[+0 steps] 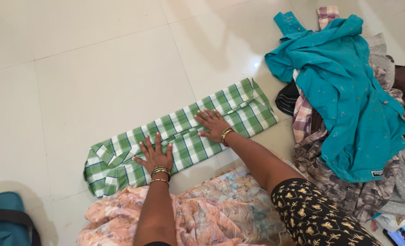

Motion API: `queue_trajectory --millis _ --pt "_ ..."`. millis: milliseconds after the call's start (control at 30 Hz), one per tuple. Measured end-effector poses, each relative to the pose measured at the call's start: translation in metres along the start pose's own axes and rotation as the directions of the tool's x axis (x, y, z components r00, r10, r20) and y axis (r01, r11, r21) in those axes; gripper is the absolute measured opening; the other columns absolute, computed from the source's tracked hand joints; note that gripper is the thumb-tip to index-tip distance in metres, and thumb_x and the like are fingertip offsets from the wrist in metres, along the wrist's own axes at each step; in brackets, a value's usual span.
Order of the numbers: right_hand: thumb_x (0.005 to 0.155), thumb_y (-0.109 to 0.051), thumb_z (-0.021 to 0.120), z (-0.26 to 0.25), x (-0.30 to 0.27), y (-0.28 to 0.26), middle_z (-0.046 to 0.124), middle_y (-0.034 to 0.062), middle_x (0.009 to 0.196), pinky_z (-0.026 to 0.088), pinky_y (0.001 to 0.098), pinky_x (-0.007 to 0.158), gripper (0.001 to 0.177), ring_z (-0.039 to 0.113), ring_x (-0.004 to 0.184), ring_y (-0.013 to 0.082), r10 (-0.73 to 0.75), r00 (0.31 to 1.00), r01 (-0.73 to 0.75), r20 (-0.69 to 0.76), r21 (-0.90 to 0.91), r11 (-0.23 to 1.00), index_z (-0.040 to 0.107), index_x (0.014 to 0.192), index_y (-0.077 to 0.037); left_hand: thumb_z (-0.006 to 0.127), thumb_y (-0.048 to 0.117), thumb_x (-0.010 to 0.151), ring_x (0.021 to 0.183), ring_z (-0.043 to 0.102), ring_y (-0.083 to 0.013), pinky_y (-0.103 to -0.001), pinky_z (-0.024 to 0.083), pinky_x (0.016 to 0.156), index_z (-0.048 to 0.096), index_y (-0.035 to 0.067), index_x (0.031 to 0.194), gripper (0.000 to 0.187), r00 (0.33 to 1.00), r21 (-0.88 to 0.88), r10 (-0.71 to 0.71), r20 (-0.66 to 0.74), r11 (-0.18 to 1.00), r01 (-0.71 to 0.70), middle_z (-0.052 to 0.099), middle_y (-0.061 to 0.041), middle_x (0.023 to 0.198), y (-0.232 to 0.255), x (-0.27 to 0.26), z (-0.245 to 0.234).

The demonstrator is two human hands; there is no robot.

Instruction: The person folds a green and white plaid shirt on the floor and then places it inside a blue backpack.

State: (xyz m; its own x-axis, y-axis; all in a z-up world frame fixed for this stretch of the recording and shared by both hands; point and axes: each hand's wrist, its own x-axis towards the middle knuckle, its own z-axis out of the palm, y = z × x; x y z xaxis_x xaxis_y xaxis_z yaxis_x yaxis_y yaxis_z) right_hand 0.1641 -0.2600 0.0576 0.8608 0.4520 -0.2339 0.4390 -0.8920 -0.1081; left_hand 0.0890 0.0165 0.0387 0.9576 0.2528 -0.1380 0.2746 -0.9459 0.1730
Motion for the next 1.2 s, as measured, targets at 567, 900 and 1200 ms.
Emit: queue_trajectory --millis 567,900,1200 --pt "0.097 -0.075 0.023 0.005 -0.003 0.006 0.013 -0.0022 0.171 0.001 0.045 0.127 0.078 0.009 0.157 0.0221 0.013 0.983 -0.019 -0.183 -0.03 0.999 0.018 0.162 -0.033 0.024 0.071 0.101 0.156 0.01 -0.0246 -0.068 -0.02 0.115 0.021 0.037 0.162 0.07 0.964 0.064 -0.204 -0.17 0.974 0.218 0.015 0.009 0.171 -0.151 0.059 0.004" --pt "0.097 -0.075 0.022 0.007 -0.004 0.007 0.012 -0.0028 0.171 0.001 0.0448 0.126 0.077 0.009 0.157 0.0213 0.013 0.981 -0.023 -0.192 -0.049 0.999 0.018 0.162 -0.034 0.03 0.061 0.102 0.157 0.005 -0.0309 -0.074 -0.02 0.109 0.036 0.029 0.158 0.065 0.913 -0.001 -0.35 -0.209 0.934 0.357 0.023 0.003 0.168 -0.143 0.076 -0.009" --pt "0.096 -0.075 0.021 0.003 -0.004 0.004 0.01 -0.0035 0.171 0.0 0.0453 0.126 0.078 0.008 0.157 0.0212 0.026 0.985 -0.036 -0.172 -0.051 0.998 0.015 0.163 -0.035 0.031 0.063 0.102 0.159 0.01 -0.025 -0.073 -0.012 0.117 0.038 0.031 0.158 0.065 0.951 -0.056 0.08 -0.298 0.993 -0.101 0.025 -0.001 0.17 0.038 0.083 0.003"
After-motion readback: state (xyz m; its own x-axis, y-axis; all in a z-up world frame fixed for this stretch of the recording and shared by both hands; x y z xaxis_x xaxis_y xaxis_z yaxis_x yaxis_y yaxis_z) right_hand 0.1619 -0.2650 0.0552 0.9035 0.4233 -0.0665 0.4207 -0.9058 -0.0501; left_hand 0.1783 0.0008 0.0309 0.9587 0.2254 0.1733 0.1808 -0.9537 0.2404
